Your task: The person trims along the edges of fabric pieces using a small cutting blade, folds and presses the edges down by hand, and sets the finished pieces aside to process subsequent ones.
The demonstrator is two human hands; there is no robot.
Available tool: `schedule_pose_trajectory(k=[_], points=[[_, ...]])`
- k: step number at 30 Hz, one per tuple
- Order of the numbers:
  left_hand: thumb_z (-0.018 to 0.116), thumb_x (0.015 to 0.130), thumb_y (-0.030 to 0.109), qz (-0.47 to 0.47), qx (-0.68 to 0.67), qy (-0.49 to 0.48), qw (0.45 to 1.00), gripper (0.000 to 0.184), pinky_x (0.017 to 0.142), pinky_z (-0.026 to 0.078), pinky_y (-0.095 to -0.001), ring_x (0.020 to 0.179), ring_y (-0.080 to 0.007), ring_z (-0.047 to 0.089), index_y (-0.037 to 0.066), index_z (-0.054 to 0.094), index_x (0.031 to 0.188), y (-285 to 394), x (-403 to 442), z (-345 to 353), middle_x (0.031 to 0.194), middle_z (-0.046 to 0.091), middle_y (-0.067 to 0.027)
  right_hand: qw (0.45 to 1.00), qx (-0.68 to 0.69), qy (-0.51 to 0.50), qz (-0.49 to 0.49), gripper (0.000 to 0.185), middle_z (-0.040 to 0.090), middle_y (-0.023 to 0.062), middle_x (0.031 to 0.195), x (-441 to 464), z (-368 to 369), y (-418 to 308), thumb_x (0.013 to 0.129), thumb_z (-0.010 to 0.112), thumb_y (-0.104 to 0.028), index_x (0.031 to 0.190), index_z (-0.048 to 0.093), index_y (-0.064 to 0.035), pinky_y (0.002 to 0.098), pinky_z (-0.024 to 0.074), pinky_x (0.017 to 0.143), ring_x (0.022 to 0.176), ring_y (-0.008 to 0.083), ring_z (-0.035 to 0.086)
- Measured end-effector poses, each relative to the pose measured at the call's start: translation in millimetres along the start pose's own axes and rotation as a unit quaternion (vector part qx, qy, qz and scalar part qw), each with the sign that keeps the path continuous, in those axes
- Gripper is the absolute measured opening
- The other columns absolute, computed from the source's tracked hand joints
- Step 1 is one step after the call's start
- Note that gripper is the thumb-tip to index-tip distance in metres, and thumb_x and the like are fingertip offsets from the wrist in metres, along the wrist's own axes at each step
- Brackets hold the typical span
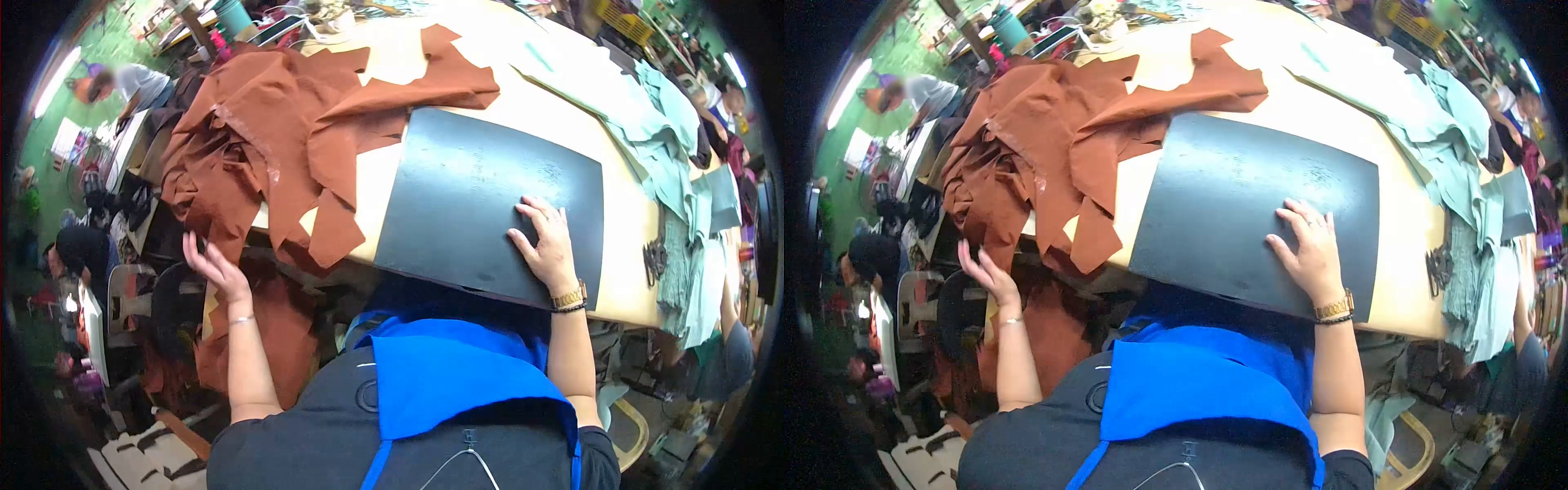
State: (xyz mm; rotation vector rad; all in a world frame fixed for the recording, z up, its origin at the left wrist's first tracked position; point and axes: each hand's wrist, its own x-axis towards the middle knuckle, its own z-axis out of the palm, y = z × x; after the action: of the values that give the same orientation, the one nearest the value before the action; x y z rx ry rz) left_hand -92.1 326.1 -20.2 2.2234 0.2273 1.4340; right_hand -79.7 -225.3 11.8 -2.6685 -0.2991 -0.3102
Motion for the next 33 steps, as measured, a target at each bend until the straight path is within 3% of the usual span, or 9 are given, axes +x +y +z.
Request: schedule_pose_trajectory(k=[6, 10, 12, 15, 17, 22, 27, 31, 33], points=[[0.058, 0.093, 0.054, -0.087, 0.180, -0.524, 0.828, 0.057, 0.092, 0.051, -0.0436, 0.110, -0.0395, 0.064, 0.006, 0.064, 0.122, 134, 81, 118, 0.117, 0.067, -0.0222, 1.000, 0.005, 0.010, 0.008, 0.041, 0.058, 0.0066, 0.138, -2, -2, -2, 0.087, 0.073, -0.035, 0.120, 0.064, -0.0125, 0.0618, 0.0296, 0.113, 0.133, 0.0281, 0.050], [0.066, 0.094, 0.033, -0.073, -0.124, -0.325, 0.935, 0.047, 0.085, 0.052, -0.0463, 0.103, -0.0428, 0.066, -0.004, 0.058, 0.120, 151, 44, 196, 0.109, 0.068, -0.0277, 0.999, 0.027, 0.024, 0.009, 0.040, 0.060, 0.0077, 0.135, -3, 2, 4, 0.087, 0.073, -0.035, 0.118, 0.064, -0.0119, 0.0624, 0.0300, 0.113, 0.132, 0.0283, 0.050], [0.062, 0.097, 0.022, -0.081, -0.298, -0.297, 0.904, 0.030, 0.077, 0.053, -0.0415, 0.091, -0.0372, 0.069, -0.003, 0.059, 0.114, 216, 24, 188, 0.097, 0.069, -0.0227, 1.000, 0.020, 0.015, 0.008, 0.047, 0.059, 0.0097, 0.136, -4, 1, 5, 0.087, 0.073, -0.030, 0.127, 0.059, -0.0113, 0.0574, 0.0323, 0.113, 0.132, 0.0296, 0.050], [0.061, 0.094, 0.005, 0.083, -0.415, -0.454, 0.784, 0.008, 0.066, 0.054, -0.0388, 0.075, -0.0297, 0.067, 0.003, 0.062, 0.101, 277, -28, 152, 0.082, 0.065, -0.0144, 0.988, 0.115, 0.101, 0.015, 0.061, 0.052, 0.0155, 0.142, -3, -1, 5, 0.087, 0.073, -0.023, 0.141, 0.048, -0.0101, 0.0506, 0.0345, 0.114, 0.135, 0.0331, 0.047], [0.065, 0.071, -0.005, 0.253, -0.446, -0.529, 0.676, 0.036, 0.067, 0.056, -0.0409, 0.075, -0.0307, 0.067, 0.007, 0.063, 0.105, 305, -51, 120, 0.092, 0.065, -0.0123, 0.974, 0.121, 0.193, 0.013, 0.066, 0.046, 0.0194, 0.147, -1, 2, 8, 0.088, 0.070, -0.017, 0.147, 0.040, -0.0089, 0.0474, 0.0361, 0.113, 0.136, 0.0364, 0.045], [0.069, 0.075, 0.014, 0.446, -0.455, -0.586, 0.501, 0.043, 0.067, 0.052, -0.0338, 0.070, -0.0217, 0.066, 0.016, 0.064, 0.118, 316, -48, 61, 0.109, 0.066, -0.0040, 0.960, 0.119, 0.243, 0.078, 0.059, 0.037, 0.0235, 0.152, -4, 12, 37, 0.090, 0.060, -0.005, 0.147, 0.046, -0.0147, 0.0491, 0.0290, 0.117, 0.140, 0.0402, 0.038], [0.064, 0.071, -0.003, 0.333, -0.370, -0.555, 0.666, 0.040, 0.071, 0.054, -0.0326, 0.087, -0.0208, 0.072, 0.013, 0.071, 0.107, 283, 22, 42, 0.106, 0.074, -0.0056, 0.955, 0.064, 0.258, 0.131, 0.022, 0.059, 0.0044, 0.138, -14, -10, 43, 0.079, 0.066, -0.002, 0.095, 0.071, -0.0157, 0.0709, 0.0159, 0.112, 0.141, 0.0336, 0.041], [0.063, 0.089, -0.001, 0.198, -0.377, -0.382, 0.820, 0.014, 0.077, 0.056, -0.0366, 0.083, -0.0272, 0.071, 0.000, 0.067, 0.103, 225, 58, 29, 0.095, 0.073, -0.0166, 0.897, 0.148, 0.415, 0.020, 0.019, 0.073, 0.0043, 0.108, -31, -59, 43, 0.086, 0.064, 0.000, 0.100, 0.066, -0.0131, 0.0630, 0.0161, 0.117, 0.110, 0.0260, 0.067], [0.059, 0.098, 0.005, 0.104, -0.343, -0.343, 0.868, 0.023, 0.093, 0.050, -0.0362, 0.106, -0.0232, 0.063, -0.001, 0.060, 0.119, 204, 67, 29, 0.117, 0.065, -0.0139, 0.865, 0.089, 0.488, -0.078, 0.014, 0.071, 0.0073, 0.105, -28, -98, 34, 0.093, 0.062, 0.000, 0.105, 0.062, -0.0060, 0.0521, 0.0312, 0.111, 0.101, 0.0212, 0.068]])
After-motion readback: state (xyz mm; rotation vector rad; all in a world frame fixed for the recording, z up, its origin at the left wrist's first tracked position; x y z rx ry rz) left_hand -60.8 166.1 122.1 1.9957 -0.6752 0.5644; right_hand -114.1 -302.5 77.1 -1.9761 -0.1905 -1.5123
